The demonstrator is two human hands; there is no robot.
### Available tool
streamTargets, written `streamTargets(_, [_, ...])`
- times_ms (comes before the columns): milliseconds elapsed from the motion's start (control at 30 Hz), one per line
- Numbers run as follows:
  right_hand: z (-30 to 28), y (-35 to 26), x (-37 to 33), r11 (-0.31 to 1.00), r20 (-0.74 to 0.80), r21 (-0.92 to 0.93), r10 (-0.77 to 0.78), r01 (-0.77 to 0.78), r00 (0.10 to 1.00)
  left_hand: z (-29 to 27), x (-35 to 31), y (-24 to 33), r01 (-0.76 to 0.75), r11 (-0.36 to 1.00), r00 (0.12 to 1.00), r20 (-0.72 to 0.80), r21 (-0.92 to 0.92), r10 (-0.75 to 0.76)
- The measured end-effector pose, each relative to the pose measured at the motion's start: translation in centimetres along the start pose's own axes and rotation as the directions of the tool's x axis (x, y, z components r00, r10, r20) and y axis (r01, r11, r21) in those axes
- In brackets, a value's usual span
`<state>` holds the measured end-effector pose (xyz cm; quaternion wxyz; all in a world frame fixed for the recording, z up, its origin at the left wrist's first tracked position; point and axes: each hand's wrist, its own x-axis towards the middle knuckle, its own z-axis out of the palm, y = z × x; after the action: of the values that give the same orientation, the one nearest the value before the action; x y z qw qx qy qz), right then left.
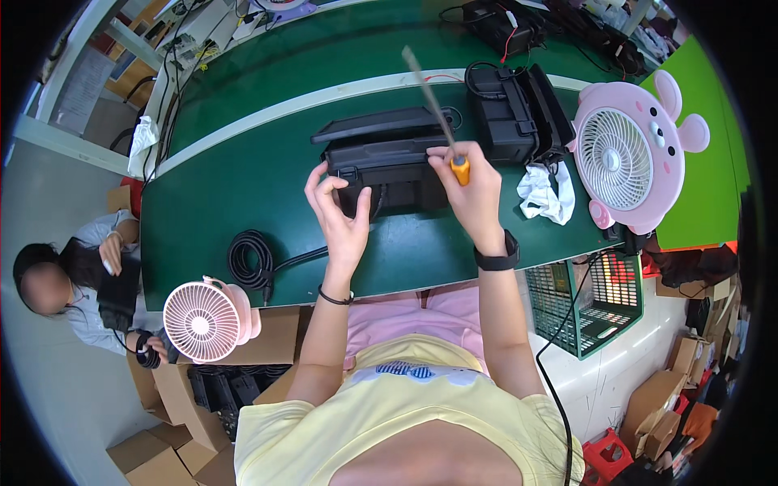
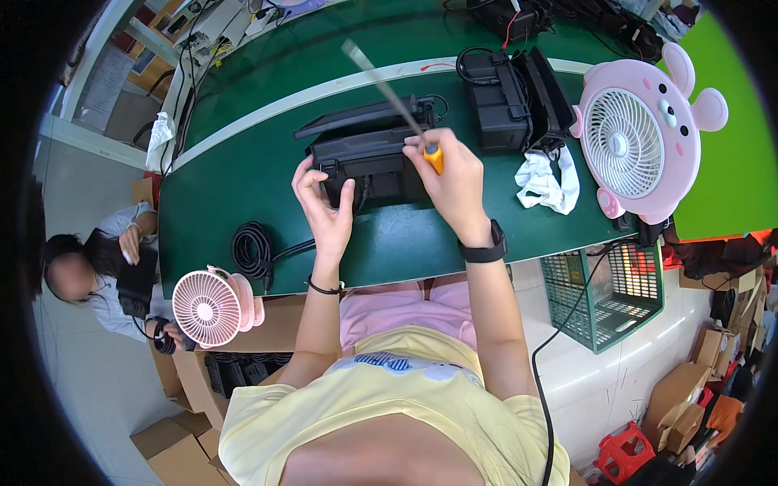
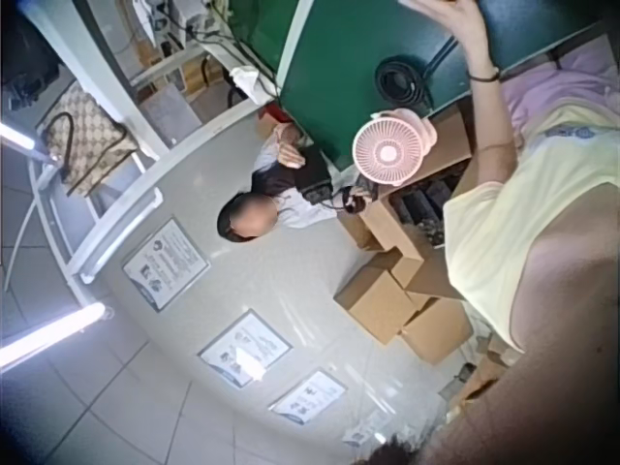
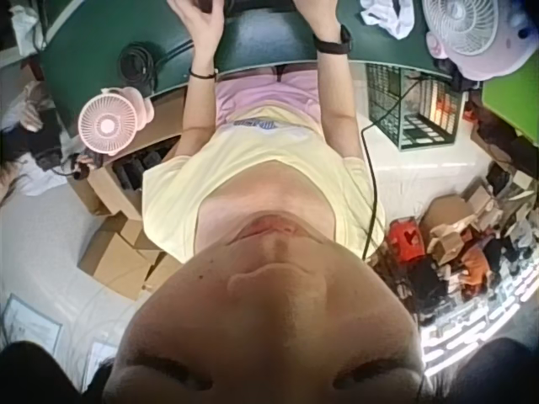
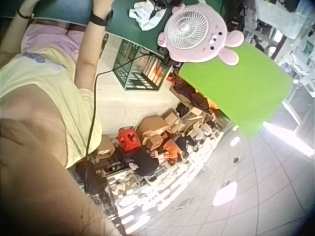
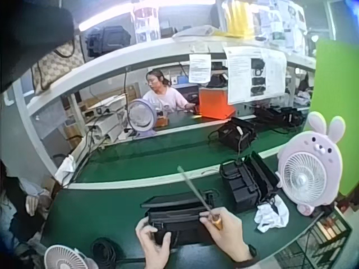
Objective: Assembling and inspecting components inside black plastic equipment enclosures using a screwdriver.
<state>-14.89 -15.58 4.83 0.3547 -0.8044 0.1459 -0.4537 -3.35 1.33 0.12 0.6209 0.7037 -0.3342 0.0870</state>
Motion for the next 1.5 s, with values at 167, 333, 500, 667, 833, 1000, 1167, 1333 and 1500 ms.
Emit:
streamTargets(167, [0.9, 0.1, -0.8, 0.967, -0.076, 0.230, 0.128, -0.107, 0.989, 0.0, 0.0, -0.5, -0.018, 0.998, 1.000, -0.011, 0.056, 0.019])
streamTargets(333, [1.3, 0.6, -2.6, 0.989, -0.147, 0.144, 0.042, -0.020, 0.988, 0.4, 0.6, -0.2, -0.013, 1.000, 1.000, -0.015, 0.015, 0.013])
streamTargets(500, [0.8, 0.6, -3.7, 0.966, 0.029, -0.165, -0.196, 0.198, 0.980, 0.2, 1.6, -0.7, -0.067, 0.993, 0.998, 0.017, 0.093, 0.065])
streamTargets(667, [0.3, 0.6, -2.1, 0.966, -0.076, -0.182, -0.200, 0.184, 0.977, 0.1, 2.9, 0.4, -0.041, 0.992, 0.998, 0.061, 0.123, 0.033])
streamTargets(833, [0.2, 1.2, -0.2, 0.955, -0.065, -0.231, -0.209, 0.189, 0.976, -0.2, 2.9, -0.3, -0.069, 0.989, 0.994, 0.092, 0.130, 0.057])
streamTargets(1000, [1.1, 0.4, 1.7, 0.984, -0.157, -0.171, 0.022, -0.049, 0.987, 0.0, 2.9, -0.6, -0.087, 0.980, 0.994, 0.080, 0.178, 0.073])
streamTargets(1167, [1.4, 1.6, 1.7, 0.990, -0.172, -0.126, 0.041, -0.063, 0.984, 0.1, 3.9, 0.1, -0.061, 0.977, 0.995, 0.094, 0.206, 0.042])
streamTargets(1333, [0.9, 1.5, 1.0, 0.962, -0.097, -0.254, -0.129, 0.100, 0.987, 0.2, 5.4, 0.4, -0.035, 0.972, 0.991, 0.131, 0.232, 0.004])
streamTargets(1500, [-0.2, 1.0, 1.3, 0.945, 0.071, -0.316, -0.070, 0.089, 0.995, 0.3, 6.8, 0.7, -0.056, 0.961, 0.988, 0.156, 0.269, 0.014])
